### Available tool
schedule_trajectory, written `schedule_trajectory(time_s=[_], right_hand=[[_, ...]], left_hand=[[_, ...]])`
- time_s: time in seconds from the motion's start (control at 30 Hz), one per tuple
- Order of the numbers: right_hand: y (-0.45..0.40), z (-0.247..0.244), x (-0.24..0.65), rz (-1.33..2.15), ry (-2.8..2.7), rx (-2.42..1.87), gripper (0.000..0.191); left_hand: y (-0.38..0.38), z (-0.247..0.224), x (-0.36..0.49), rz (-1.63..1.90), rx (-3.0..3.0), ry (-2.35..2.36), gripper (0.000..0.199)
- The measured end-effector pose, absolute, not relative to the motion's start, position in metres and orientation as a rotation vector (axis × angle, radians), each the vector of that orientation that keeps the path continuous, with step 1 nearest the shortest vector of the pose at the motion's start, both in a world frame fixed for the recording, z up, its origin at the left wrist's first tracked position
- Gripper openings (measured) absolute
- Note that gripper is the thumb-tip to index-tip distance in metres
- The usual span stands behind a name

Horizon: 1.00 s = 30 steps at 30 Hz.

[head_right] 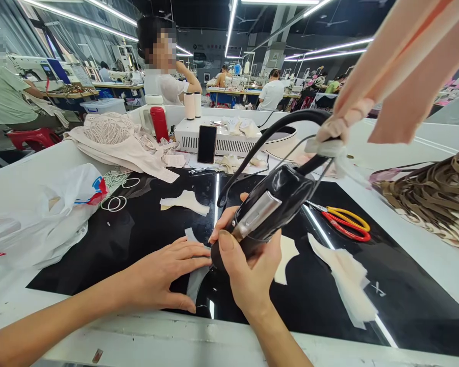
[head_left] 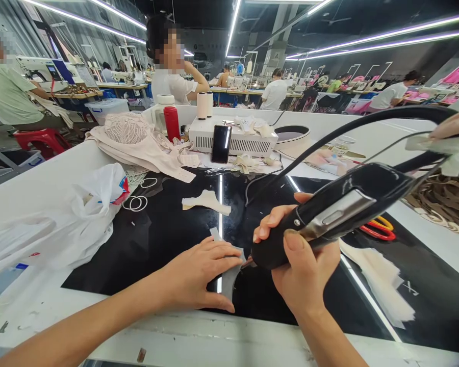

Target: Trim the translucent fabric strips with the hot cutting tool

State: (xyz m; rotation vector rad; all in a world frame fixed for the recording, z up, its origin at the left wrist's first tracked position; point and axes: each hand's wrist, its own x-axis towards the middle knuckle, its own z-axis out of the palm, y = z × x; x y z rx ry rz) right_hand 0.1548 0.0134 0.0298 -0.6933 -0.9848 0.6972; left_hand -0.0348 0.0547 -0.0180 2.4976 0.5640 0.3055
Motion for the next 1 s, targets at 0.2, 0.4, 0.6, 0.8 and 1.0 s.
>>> schedule_trajectory(time_s=[0.2,0.4,0.6,0.8,1.0], right_hand=[[0.013,0.027,0.154,0.696,-0.998,-0.692,0.044],[0.012,0.027,0.153,0.709,-1.009,-0.680,0.039],[0.011,0.030,0.150,0.721,-0.986,-0.661,0.040],[0.007,0.030,0.148,0.762,-0.996,-0.629,0.042],[0.006,0.029,0.143,0.777,-0.981,-0.632,0.043]], left_hand=[[0.053,-0.016,-0.035,0.305,2.468,0.572,0.063],[0.052,-0.015,-0.036,0.291,2.441,0.595,0.043],[0.053,-0.016,-0.037,0.291,2.452,0.588,0.037],[0.054,-0.013,-0.037,0.285,2.481,0.559,0.035],[0.055,-0.014,-0.038,0.326,2.489,0.517,0.035]])
